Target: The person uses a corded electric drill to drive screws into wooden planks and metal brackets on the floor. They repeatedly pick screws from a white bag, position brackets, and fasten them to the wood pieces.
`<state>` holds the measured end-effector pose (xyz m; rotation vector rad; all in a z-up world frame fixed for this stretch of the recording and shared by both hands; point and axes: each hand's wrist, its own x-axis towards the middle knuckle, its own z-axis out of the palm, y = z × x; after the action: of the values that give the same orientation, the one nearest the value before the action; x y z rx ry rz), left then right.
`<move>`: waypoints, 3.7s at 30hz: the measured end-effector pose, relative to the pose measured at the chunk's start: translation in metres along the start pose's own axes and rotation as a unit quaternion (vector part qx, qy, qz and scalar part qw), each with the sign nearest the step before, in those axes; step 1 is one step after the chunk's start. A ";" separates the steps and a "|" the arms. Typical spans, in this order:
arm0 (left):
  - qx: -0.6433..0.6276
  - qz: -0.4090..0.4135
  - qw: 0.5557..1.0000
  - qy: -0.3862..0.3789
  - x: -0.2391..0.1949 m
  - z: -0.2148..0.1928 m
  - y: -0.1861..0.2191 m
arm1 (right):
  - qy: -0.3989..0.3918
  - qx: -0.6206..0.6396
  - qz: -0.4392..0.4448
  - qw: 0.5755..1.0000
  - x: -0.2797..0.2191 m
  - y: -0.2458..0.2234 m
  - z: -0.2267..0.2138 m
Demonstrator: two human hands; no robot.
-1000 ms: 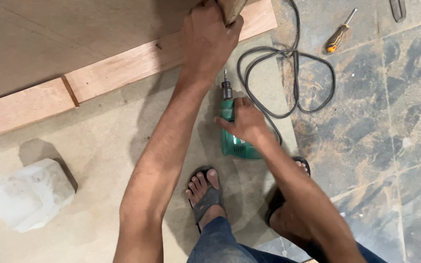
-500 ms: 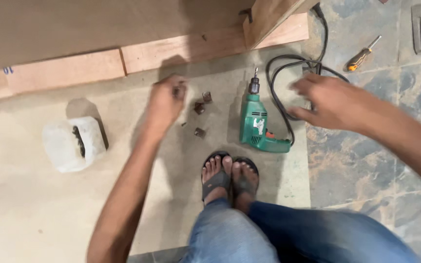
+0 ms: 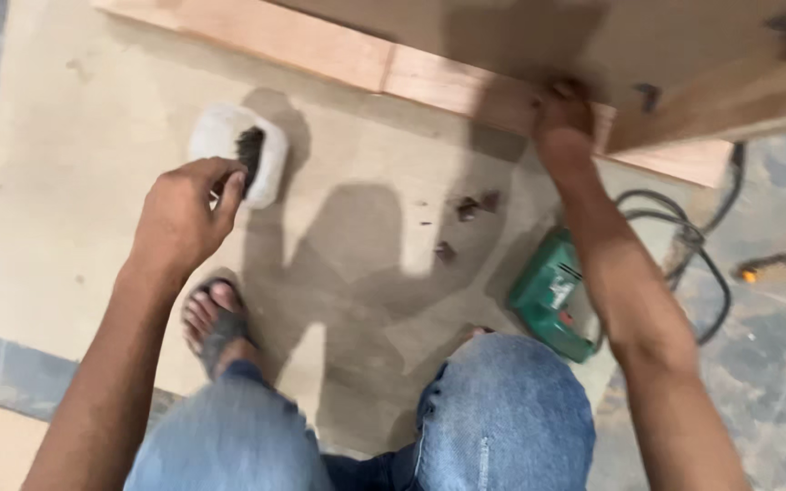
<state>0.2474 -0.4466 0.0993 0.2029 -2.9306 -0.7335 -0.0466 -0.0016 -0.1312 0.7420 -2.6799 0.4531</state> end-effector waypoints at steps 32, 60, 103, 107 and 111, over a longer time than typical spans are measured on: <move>-0.073 0.109 0.917 -0.377 0.052 0.034 -0.163 | -0.019 -0.030 -0.078 0.996 0.130 -0.318 0.025; -0.203 0.198 0.923 0.262 0.207 -0.017 -0.231 | -0.063 0.087 -0.110 0.988 0.236 -0.459 0.176; -0.093 0.183 0.972 0.114 0.240 0.077 -0.333 | -0.186 0.190 0.094 0.960 0.260 -0.511 0.139; -0.096 0.189 0.965 0.154 0.241 0.079 -0.332 | -0.124 0.188 0.031 0.974 0.257 -0.508 0.151; -0.098 0.189 0.968 0.135 0.242 0.077 -0.335 | -0.161 0.202 0.047 0.965 0.257 -0.503 0.152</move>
<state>0.0319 -0.7417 -0.1086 -0.2497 -2.5094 -0.8471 -0.0177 -0.5821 -0.0608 0.8611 -2.9711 1.0037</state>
